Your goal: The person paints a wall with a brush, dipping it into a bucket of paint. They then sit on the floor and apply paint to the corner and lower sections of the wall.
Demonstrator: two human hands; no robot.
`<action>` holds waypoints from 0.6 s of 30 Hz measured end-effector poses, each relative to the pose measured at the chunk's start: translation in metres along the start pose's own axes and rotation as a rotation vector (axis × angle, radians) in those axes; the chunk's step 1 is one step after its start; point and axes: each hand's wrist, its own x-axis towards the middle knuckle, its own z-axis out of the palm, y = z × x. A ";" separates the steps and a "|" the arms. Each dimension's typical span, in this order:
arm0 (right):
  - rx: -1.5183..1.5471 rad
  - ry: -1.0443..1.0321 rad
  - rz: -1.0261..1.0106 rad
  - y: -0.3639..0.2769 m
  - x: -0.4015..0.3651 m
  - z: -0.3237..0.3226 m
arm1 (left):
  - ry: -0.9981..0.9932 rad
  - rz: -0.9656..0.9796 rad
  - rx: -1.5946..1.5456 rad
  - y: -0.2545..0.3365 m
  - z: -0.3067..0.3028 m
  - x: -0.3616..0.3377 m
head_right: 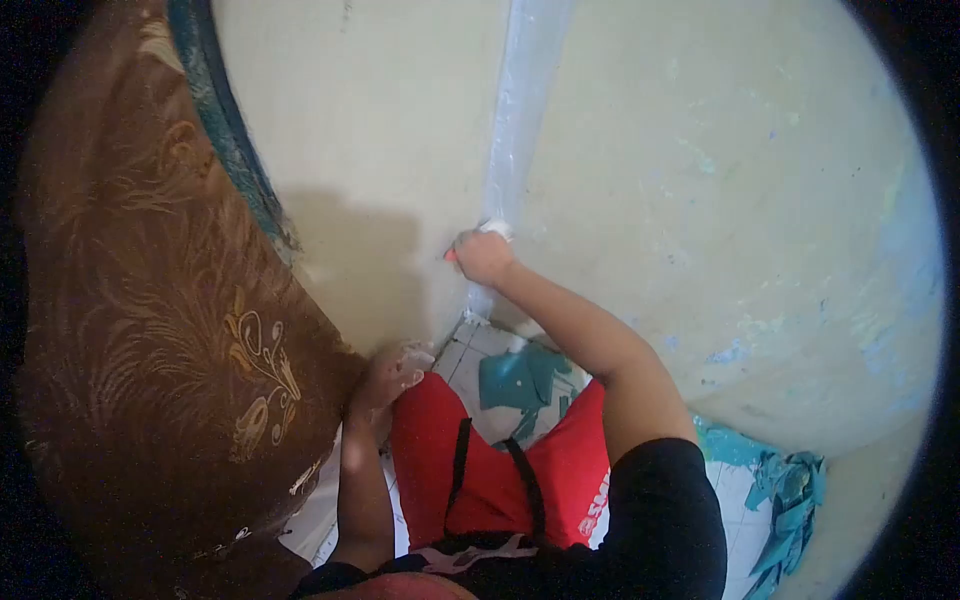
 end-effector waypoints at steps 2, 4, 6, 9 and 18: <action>0.182 -0.214 0.361 0.001 -0.006 -0.024 | -0.040 -0.052 -0.244 -0.010 0.002 0.002; 0.150 -0.187 0.367 0.020 -0.019 -0.019 | -0.028 -0.016 -0.117 0.012 0.001 -0.002; 0.106 -0.157 0.363 0.031 -0.046 -0.021 | -0.013 0.036 0.007 0.014 0.006 0.004; 0.191 -0.044 0.345 0.042 -0.083 -0.038 | -0.009 -0.003 0.120 -0.023 0.024 0.020; 0.380 -0.188 0.620 0.046 -0.223 -0.022 | -0.089 -0.958 0.665 -0.293 0.317 0.120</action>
